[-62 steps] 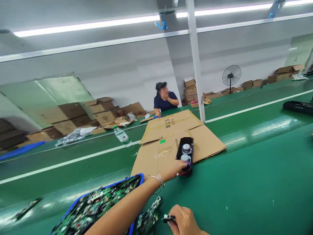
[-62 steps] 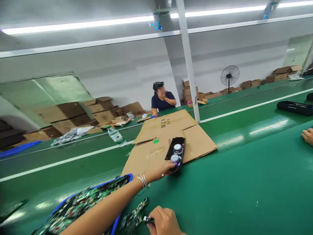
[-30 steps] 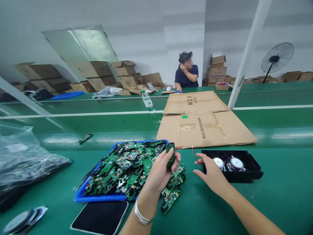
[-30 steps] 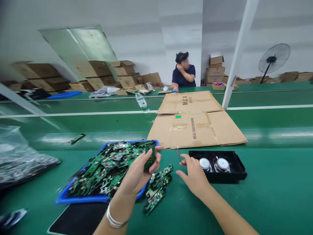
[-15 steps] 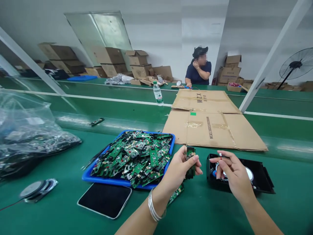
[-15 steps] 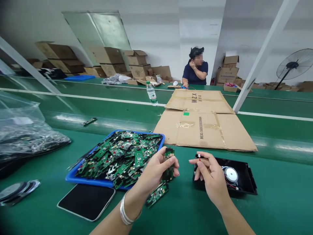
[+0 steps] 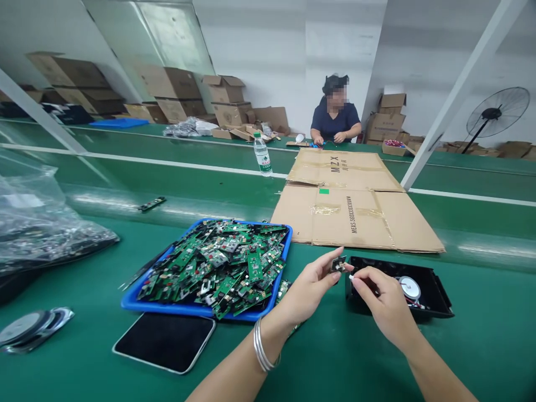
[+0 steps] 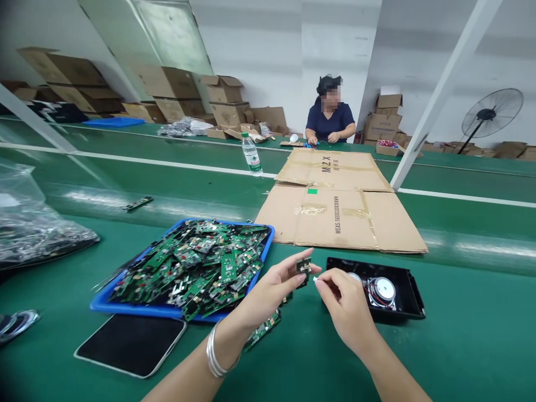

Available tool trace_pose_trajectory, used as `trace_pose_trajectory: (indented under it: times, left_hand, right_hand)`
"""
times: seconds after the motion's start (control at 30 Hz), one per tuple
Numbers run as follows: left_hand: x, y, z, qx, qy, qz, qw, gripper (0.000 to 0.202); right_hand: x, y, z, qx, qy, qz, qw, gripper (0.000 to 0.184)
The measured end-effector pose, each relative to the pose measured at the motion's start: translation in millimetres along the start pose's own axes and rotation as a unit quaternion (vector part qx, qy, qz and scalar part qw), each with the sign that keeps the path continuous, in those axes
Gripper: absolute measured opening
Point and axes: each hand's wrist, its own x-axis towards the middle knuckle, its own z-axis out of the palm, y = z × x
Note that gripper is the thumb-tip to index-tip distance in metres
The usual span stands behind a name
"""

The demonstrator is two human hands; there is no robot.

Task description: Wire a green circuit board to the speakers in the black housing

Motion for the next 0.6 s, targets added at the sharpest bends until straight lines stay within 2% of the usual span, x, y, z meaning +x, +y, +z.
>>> trace_pose_trajectory:
  times: [0.1,0.2,0.33,0.43,0.53,0.6]
  left_hand:
    - [0,1,0.7,0.035,0.028,0.014,0.999,0.033]
    - [2,-1,0.8,0.049,0.043,0.037,0.997,0.017]
    - [4,-5,2.2,0.111,0.108,0.058,0.986,0.016]
    - [2,-9,5.8,0.086,0.149,0.051,0.984,0.02]
    - [0,-13,11.8,0.038,0.188,0.063,0.979,0.029]
    - [-2,-15,16.7,0.026,0.188,0.069,0.979,0.027]
  right_hand:
    - [-1,9,1,-0.103,0.087,-0.082,0.987,0.019]
    - [-1,17,0,-0.22,0.167,-0.15,0.949,0.015]
    - [-1,12,1,-0.274,0.146,-0.172,0.935,0.017]
    - [-3,2,8,-0.284,0.119,-0.192,0.932,0.023]
    - [-5,-5,15,-0.239,0.107,-0.196,0.945,0.029]
    - [-7,-6,18,-0.196,0.102,-0.19,0.957,0.029]
